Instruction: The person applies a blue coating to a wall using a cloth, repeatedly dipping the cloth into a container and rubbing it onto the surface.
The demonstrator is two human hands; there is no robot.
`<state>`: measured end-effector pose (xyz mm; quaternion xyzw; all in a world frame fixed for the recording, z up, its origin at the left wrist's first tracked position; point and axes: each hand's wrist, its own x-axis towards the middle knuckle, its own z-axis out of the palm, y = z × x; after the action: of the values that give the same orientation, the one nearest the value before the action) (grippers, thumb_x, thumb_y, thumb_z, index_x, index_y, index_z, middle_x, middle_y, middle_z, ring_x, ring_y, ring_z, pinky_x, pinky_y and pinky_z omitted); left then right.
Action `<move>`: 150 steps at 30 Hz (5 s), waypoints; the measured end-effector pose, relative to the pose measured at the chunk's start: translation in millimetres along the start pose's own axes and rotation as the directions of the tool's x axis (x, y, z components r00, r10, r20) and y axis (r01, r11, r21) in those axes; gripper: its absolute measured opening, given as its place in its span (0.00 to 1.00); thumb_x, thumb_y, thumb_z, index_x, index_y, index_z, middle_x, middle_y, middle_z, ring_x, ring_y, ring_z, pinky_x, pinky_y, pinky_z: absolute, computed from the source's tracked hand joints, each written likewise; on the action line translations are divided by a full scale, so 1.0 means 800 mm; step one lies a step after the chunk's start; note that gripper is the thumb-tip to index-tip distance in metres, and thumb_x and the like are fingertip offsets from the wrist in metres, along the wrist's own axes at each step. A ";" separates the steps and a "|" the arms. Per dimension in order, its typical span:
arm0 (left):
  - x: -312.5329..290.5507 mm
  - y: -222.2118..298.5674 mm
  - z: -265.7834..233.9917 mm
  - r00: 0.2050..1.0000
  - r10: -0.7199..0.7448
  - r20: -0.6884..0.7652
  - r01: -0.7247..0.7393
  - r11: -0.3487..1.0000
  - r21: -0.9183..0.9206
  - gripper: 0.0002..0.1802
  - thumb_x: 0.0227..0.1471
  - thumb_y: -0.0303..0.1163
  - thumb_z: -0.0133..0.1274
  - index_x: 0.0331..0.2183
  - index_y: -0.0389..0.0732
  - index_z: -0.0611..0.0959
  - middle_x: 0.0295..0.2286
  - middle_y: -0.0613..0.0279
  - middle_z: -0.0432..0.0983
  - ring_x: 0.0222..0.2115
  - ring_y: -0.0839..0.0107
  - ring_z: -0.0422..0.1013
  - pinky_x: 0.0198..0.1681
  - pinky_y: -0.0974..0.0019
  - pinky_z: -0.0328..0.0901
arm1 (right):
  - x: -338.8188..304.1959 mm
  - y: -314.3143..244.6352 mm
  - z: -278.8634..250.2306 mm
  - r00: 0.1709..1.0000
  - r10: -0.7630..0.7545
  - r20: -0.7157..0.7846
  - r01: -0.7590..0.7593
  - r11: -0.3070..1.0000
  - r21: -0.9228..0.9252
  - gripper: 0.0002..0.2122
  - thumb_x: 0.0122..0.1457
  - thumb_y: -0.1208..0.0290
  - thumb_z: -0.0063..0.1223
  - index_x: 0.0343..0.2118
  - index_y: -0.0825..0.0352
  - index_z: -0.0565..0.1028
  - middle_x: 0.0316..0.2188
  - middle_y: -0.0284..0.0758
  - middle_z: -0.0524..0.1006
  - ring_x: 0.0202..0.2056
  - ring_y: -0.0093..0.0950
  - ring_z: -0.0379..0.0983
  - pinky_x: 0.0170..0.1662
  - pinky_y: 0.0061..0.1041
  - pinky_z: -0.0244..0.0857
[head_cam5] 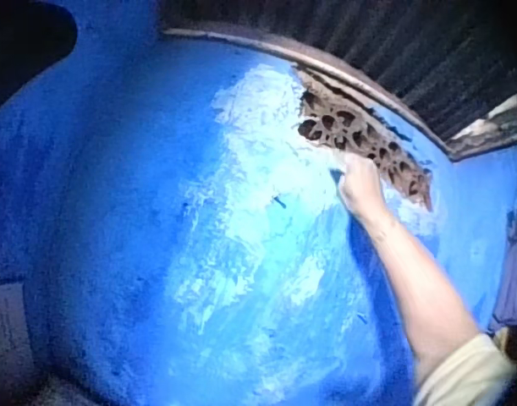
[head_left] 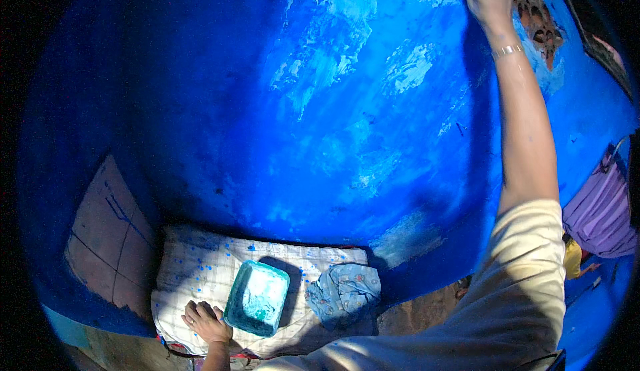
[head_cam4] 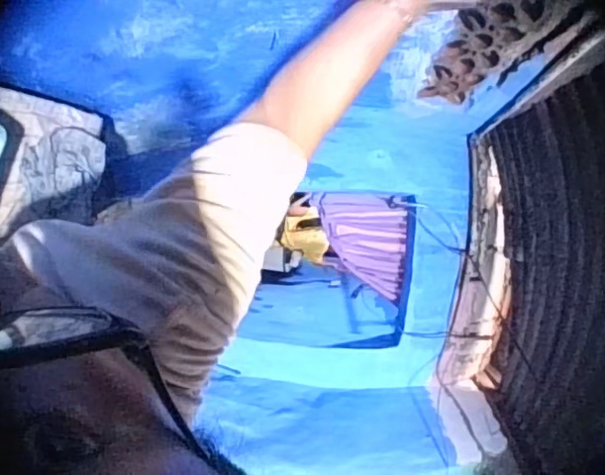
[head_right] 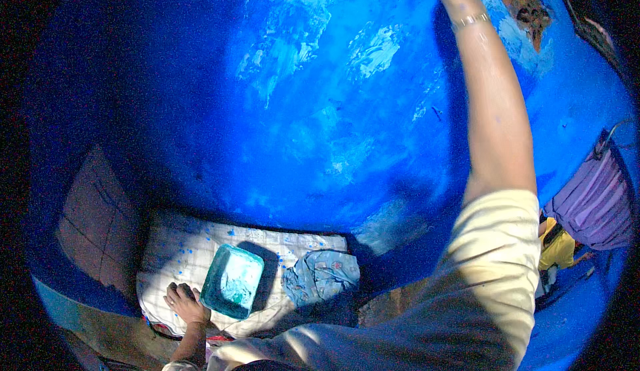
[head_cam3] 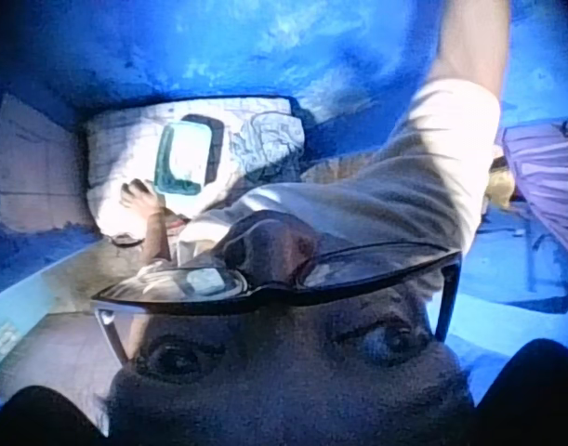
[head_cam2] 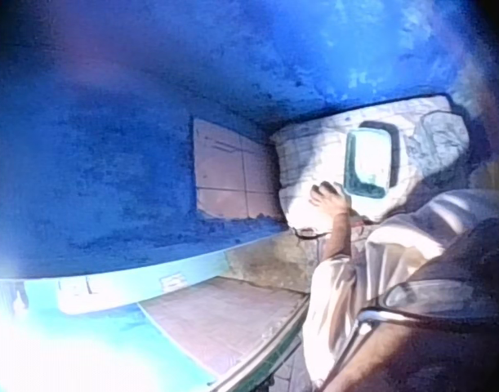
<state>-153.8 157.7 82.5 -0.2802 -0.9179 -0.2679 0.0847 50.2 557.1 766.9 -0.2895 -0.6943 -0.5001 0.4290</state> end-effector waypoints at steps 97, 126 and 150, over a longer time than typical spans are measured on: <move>-0.002 -0.011 -0.007 0.999 0.028 -0.037 -0.031 0.996 -0.089 0.22 0.45 0.42 0.47 0.37 0.33 0.73 0.48 0.41 0.59 0.54 0.47 0.52 0.58 0.39 0.39 | -0.153 -0.248 0.042 0.884 -0.181 0.432 0.011 0.930 0.367 0.08 0.46 0.66 0.57 0.30 0.60 0.78 0.29 0.43 0.77 0.34 0.43 0.74 0.37 0.39 0.68; -0.002 -0.009 -0.012 0.999 -0.015 -0.037 0.010 0.992 -0.123 0.20 0.42 0.41 0.50 0.35 0.36 0.74 0.47 0.45 0.61 0.54 0.51 0.52 0.60 0.41 0.38 | -0.218 -0.321 -0.002 0.989 -0.143 -0.023 0.142 0.930 0.339 0.08 0.51 0.72 0.47 0.34 0.64 0.75 0.27 0.40 0.75 0.30 0.38 0.74 0.33 0.39 0.69; -0.001 -0.010 -0.012 0.999 -0.010 -0.047 0.005 0.992 -0.123 0.20 0.41 0.41 0.49 0.34 0.36 0.74 0.47 0.44 0.61 0.54 0.50 0.53 0.60 0.42 0.38 | -0.245 -0.366 0.043 0.910 -0.395 0.127 0.413 0.892 -0.182 0.24 0.53 0.70 0.38 0.52 0.79 0.64 0.50 0.54 0.67 0.51 0.48 0.63 0.55 0.52 0.54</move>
<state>-157.9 146.3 86.9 -0.2751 -0.8984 -0.3309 0.0878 -112.3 497.6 458.2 -0.2028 -0.7022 -0.6340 0.2528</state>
